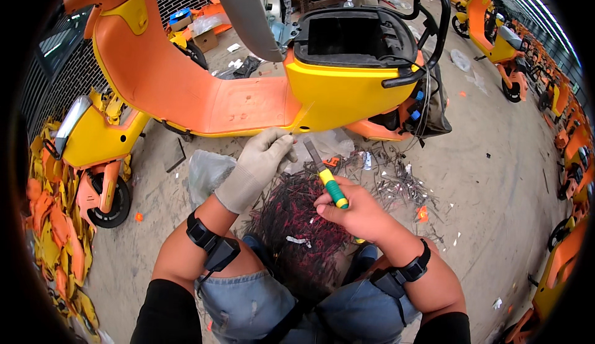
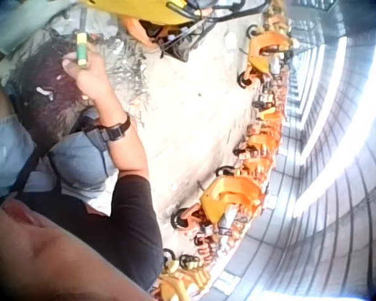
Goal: The person sits on the floor and uses pliers to strip the insulation off of various colored wires. They repeatedly pick up wire segments, cut the insulation, and pull the metal strands free, dropping the processed pieces into a growing pile on the ground.
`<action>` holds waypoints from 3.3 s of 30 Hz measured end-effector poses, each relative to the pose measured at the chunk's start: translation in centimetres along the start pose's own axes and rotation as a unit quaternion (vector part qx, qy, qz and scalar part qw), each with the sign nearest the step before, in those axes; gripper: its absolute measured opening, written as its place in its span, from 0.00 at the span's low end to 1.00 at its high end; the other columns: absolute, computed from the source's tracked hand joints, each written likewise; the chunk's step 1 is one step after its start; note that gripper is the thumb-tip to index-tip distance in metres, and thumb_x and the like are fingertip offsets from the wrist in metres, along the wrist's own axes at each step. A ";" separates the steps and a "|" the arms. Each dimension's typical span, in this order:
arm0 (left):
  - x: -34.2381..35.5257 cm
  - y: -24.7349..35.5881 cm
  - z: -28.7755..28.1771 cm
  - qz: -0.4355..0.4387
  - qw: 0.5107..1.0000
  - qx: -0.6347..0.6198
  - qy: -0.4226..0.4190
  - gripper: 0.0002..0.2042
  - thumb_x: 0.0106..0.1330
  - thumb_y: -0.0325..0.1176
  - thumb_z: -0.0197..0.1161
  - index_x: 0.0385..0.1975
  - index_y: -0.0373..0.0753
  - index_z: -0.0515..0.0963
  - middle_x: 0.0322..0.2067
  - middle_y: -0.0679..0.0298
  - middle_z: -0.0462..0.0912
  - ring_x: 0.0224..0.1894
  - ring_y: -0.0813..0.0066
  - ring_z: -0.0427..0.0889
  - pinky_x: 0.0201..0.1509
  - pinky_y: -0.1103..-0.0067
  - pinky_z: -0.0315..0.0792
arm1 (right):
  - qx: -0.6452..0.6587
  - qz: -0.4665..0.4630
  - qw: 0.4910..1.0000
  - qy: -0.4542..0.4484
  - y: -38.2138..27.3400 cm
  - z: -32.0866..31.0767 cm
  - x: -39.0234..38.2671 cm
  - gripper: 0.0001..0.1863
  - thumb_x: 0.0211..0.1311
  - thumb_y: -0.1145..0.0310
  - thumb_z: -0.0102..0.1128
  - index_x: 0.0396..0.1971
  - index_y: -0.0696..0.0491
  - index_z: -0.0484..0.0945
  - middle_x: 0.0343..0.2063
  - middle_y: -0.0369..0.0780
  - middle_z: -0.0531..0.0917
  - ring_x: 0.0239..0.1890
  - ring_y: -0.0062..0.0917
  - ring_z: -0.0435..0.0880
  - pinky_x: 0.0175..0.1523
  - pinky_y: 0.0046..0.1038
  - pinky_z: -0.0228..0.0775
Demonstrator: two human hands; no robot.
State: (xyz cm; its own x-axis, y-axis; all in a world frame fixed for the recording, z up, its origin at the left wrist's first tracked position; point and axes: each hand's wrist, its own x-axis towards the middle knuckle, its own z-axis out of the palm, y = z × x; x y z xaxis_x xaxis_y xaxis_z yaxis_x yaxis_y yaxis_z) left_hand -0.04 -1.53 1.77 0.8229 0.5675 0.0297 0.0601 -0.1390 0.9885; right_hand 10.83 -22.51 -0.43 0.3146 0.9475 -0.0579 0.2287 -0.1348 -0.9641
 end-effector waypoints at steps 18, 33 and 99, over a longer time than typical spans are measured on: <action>-1.1 0.3 0.7 0.093 0.970 0.196 -0.106 0.08 0.71 0.33 0.56 0.40 0.34 0.78 0.26 0.61 0.78 0.30 0.75 0.78 0.37 0.76 0.73 | 0.074 0.038 0.996 0.011 -0.5 0.3 0.1 0.08 0.60 0.71 0.67 0.36 0.59 0.83 0.52 0.42 0.76 0.55 0.28 0.75 0.61 0.29 0.65; -1.0 -0.7 0.7 0.116 0.965 0.213 -0.099 0.09 0.72 0.33 0.54 0.37 0.34 0.76 0.24 0.60 0.78 0.29 0.71 0.80 0.37 0.74 0.74 | -0.024 0.032 0.999 0.035 -0.5 0.4 0.2 0.08 0.60 0.69 0.69 0.32 0.59 0.81 0.42 0.39 0.79 0.43 0.23 0.78 0.51 0.27 0.70; 2.1 -5.6 -8.7 0.100 0.948 0.299 0.052 0.20 0.52 0.39 0.71 0.42 0.35 0.82 0.33 0.54 0.86 0.34 0.65 0.86 0.43 0.73 0.79 | -0.402 0.030 0.913 -0.056 1.7 3.5 1.2 0.20 0.57 0.59 0.68 0.35 0.64 0.81 0.44 0.52 0.78 0.41 0.47 0.83 0.48 0.40 0.76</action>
State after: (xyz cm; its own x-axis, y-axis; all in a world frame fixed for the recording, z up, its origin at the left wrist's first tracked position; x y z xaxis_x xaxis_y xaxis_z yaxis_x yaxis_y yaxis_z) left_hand -3.51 7.51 -2.40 0.7927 0.5547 0.2529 0.2440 -0.6688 0.7023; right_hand 8.40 -20.64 -3.05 0.2629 0.9492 -0.1732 0.8312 -0.3139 -0.4589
